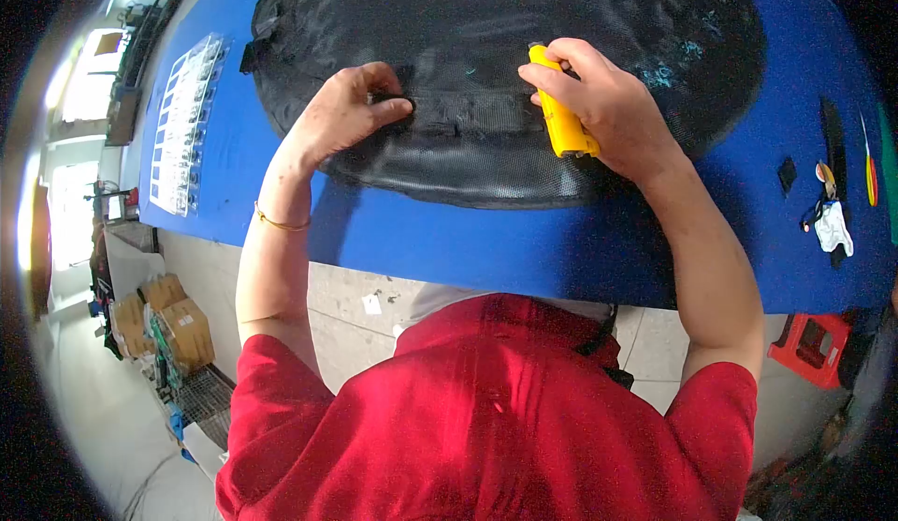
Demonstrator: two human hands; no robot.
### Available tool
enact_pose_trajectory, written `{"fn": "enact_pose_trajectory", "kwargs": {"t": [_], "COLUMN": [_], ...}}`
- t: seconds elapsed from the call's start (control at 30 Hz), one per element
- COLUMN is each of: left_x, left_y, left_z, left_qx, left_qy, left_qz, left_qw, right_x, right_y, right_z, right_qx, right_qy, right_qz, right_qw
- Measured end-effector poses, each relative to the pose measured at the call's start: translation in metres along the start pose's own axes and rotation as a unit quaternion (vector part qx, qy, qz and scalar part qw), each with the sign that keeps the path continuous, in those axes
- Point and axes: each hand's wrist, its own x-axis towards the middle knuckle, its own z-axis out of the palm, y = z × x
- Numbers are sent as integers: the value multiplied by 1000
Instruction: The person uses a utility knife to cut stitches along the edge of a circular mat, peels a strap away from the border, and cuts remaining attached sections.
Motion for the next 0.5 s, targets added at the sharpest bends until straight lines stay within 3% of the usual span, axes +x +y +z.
{"fn": "enact_pose_trajectory", "kwargs": {"t": [0.13, 0.2, 0.27, 0.43, 0.5], "left_x": [-7, -14, -10, 6, 7], "left_y": [1, 5, -20, -123, -168], "left_z": [-7, -22, -34, -74, -87], "left_qx": [2, -90, -91, 9, 44], "left_qy": [10, 50, 163, 306, 346], "left_qz": [14, -66, -53, -120, -101], "left_qw": [1000, 993, 981, 944, 932], "right_x": [-1, -1, -2, 1, 2], "right_y": [1, 2, 2, -2, -4], "right_z": [2, 4, 6, 1, -2], "right_qx": [2, 13, 71, 42, 28], "right_qy": [-5, -1, -10, -13, -16], "right_qz": [6, 9, 42, 34, 29], "right_qw": [1000, 1000, 997, 998, 999]}}
